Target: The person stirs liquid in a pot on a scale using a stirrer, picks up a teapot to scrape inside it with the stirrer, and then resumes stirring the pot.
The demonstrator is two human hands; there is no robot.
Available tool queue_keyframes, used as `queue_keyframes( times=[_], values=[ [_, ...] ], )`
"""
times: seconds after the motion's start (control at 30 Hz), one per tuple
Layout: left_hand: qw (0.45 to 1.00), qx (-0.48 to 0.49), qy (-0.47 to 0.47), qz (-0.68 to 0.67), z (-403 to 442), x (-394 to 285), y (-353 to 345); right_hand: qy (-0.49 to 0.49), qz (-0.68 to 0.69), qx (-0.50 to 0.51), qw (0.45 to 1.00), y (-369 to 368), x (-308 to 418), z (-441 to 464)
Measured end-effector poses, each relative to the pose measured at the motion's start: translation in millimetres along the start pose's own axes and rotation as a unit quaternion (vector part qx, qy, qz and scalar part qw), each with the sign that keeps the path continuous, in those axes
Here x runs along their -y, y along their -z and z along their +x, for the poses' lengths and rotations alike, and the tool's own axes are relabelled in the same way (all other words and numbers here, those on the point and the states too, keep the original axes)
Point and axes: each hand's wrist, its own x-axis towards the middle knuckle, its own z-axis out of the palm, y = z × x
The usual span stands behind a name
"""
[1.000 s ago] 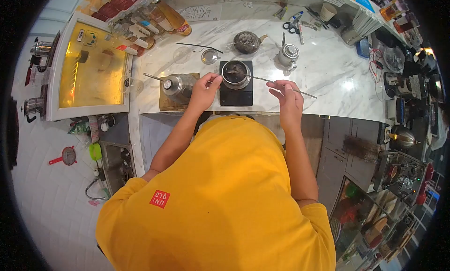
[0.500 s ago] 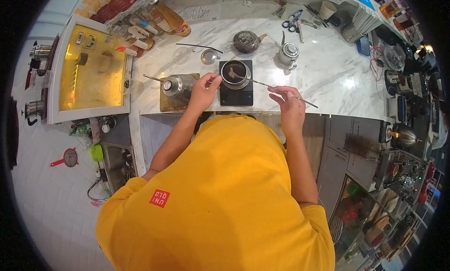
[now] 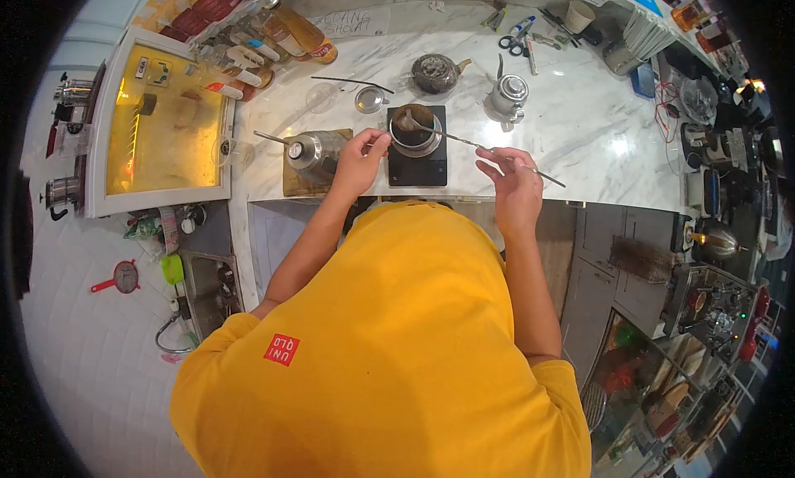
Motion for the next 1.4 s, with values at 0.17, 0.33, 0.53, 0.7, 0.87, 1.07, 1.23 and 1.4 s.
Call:
queue_keyframes(
  times=[0.17, 0.33, 0.53, 0.7, 0.87, 1.07, 1.23, 1.4],
  values=[
    [1.0, 0.0, -0.002, -0.008, 0.1, 2.0, -0.7, 0.001, 0.004, -0.007, 1.0, 0.4, 3.4, 1.9],
    [1.0, -0.005, -0.006, 0.005, -1.7, -2.2, 0.1, 0.001, 0.007, -0.004, 1.0, 0.7, 6.8, 3.0],
    [1.0, -0.007, -0.004, 0.001, -1.3, -0.6, -1.1, 0.006, 0.005, 0.005, 1.0, 1.2, 8.8, 4.8],
    [1.0, -0.009, -0.004, -0.018, -3.7, -3.0, -2.6, 0.005, 0.007, 0.003, 1.0, 2.6, 9.9, 6.0],
    [0.997, -0.011, -0.022, -0.068, -1.4, 6.6, -5.6, 0.014, 0.0, 0.008, 1.0, -2.0, 17.8, 8.8],
    [0.998, -0.01, 0.013, -0.062, -9.4, -8.8, 3.8, 0.029, 0.001, 0.007, 1.0, -10.6, 31.4, 21.6],
    [0.997, -0.008, 0.027, -0.074, -12.8, -23.6, 12.4, 0.017, -0.001, -0.014, 1.0, -19.0, 39.6, 45.8],
    [0.996, 0.005, 0.026, -0.084, -12.9, -36.2, 19.1, 0.008, -0.008, -0.051, 0.999, -18.6, 32.7, 78.6]
  ],
)
